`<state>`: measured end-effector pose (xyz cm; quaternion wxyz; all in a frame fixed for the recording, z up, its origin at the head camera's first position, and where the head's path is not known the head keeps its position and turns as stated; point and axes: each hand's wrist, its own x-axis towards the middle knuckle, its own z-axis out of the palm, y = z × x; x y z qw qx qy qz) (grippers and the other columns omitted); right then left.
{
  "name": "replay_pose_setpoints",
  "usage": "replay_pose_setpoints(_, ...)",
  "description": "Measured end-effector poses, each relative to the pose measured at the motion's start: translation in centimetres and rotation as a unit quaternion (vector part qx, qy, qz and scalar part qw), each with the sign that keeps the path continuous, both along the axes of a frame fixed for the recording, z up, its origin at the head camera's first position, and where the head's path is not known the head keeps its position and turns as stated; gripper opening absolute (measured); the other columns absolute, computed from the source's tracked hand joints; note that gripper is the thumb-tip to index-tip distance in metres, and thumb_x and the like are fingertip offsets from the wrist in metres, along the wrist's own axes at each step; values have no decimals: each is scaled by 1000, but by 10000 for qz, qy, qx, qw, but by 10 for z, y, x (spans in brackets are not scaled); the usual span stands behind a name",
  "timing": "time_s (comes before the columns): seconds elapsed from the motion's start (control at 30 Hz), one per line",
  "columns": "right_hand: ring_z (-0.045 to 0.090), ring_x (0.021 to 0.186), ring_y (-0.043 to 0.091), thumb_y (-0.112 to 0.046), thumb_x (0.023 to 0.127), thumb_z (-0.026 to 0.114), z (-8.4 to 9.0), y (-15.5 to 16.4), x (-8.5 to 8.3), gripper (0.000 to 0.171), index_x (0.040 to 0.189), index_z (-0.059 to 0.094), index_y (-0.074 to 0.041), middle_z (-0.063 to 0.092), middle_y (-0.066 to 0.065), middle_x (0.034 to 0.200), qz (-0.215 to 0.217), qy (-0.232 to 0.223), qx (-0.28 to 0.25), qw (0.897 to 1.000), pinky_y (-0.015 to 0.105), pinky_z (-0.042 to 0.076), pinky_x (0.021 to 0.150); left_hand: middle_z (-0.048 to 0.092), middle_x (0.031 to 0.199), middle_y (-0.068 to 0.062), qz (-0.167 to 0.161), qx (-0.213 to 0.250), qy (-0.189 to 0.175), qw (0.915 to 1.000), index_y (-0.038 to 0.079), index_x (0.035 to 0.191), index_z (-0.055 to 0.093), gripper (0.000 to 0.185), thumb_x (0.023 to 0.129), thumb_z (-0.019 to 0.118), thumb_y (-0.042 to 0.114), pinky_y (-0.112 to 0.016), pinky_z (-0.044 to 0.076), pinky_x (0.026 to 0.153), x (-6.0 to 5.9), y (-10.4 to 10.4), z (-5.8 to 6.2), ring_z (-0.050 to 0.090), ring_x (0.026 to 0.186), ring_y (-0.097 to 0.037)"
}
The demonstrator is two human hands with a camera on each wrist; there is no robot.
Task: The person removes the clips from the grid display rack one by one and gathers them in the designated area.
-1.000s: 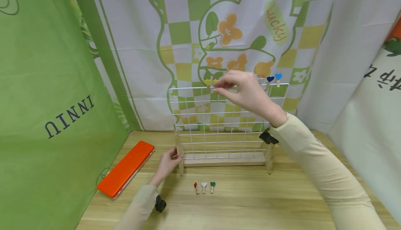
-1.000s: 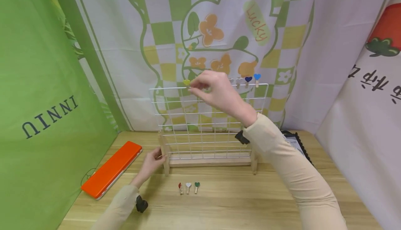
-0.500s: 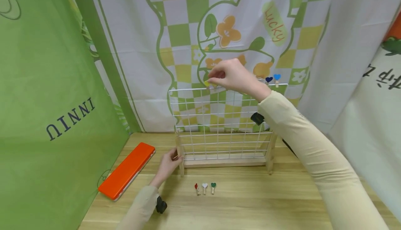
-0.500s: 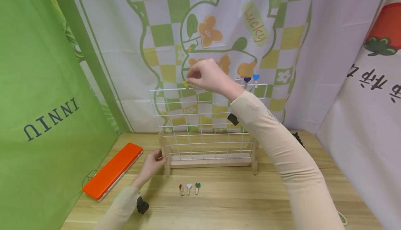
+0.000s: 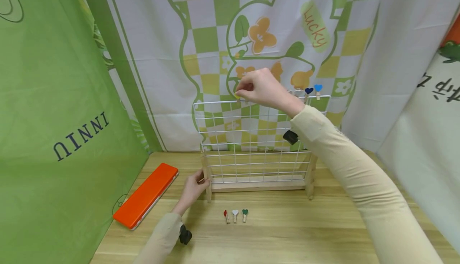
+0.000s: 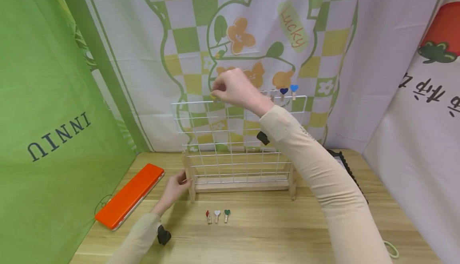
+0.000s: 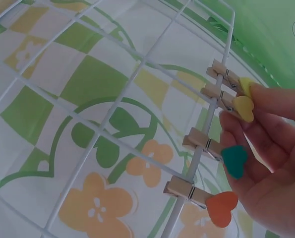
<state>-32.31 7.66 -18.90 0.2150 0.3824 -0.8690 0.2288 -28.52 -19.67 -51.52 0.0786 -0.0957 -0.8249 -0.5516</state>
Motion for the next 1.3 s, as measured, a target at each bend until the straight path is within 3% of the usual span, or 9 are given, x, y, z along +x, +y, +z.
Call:
replay_pose_setpoints(0.4, 69, 75, 24, -7, 88, 73, -1, 0, 7, 8, 87, 77, 0, 76, 14, 86, 57, 476, -646, 9968, 34, 61, 73, 58, 132, -34, 18, 35, -13, 10000, -12, 141, 46, 53, 91, 63, -4, -41, 58, 97, 0, 1, 1, 59, 123, -43)
replay_pose_setpoints(0.47, 70, 76, 24, -7, 88, 73, 1, 1, 10, 8, 87, 77, 0, 76, 14, 86, 69, 544, -768, 9955, 34, 61, 75, 58, 131, -35, -11, -6, 32, 10000, -15, 140, 45, 53, 91, 63, -5, -43, 58, 96, 5, 4, 9, 59, 123, -45)
replay_pose_setpoints(0.63, 69, 78, 20, -11, 90, 72, 0, 6, 21, 10, 91, 77, -3, 75, 11, 88, 67, 466, -850, 9953, 32, 62, 78, 59, 130, -35, -19, 28, 34, 10000, -15, 139, 47, 52, 91, 63, -5, -43, 57, 97, 3, 3, 9, 59, 122, -45)
replay_pose_setpoints(0.73, 68, 77, 19, -11, 90, 72, -8, 10, 29, 9, 92, 78, -5, 75, 10, 86, 184, 453, -875, 9950, 34, 60, 75, 60, 130, -34, 26, 69, 28, 10000, -13, 139, 48, 52, 90, 64, -5, -40, 58, 97, -2, 1, 1, 61, 122, -43)
replay_pose_setpoints(0.97, 66, 75, 15, -8, 88, 72, -47, 18, 40, 5, 90, 77, -5, 74, 7, 84, 459, 270, -668, 9963, 30, 60, 72, 60, 128, -35, 25, 74, 112, 9999, -14, 137, 49, 50, 91, 64, -3, -48, 56, 97, -1, 1, 1, 61, 120, -44)
replay_pose_setpoints(1.17, 67, 73, 15, -5, 87, 72, -99, 23, 43, 5, 88, 76, -4, 74, 7, 82, 545, -214, -311, 9978, 28, 63, 69, 63, 127, -33, 6, 131, -41, 9999, -12, 134, 54, 46, 90, 65, -3, -47, 55, 100, 1, 2, 1, 61, 122, -42)
replay_pose_setpoints(1.3, 68, 71, 11, -6, 88, 72, -139, 25, 47, 5, 88, 77, -5, 74, 5, 81, 618, -648, -81, 9959, 21, 61, 65, 64, 125, -32, 2, 147, -45, 9999, -12, 134, 55, 46, 90, 64, -3, -46, 56, 99, 2, 1, 0, 61, 121, -42)
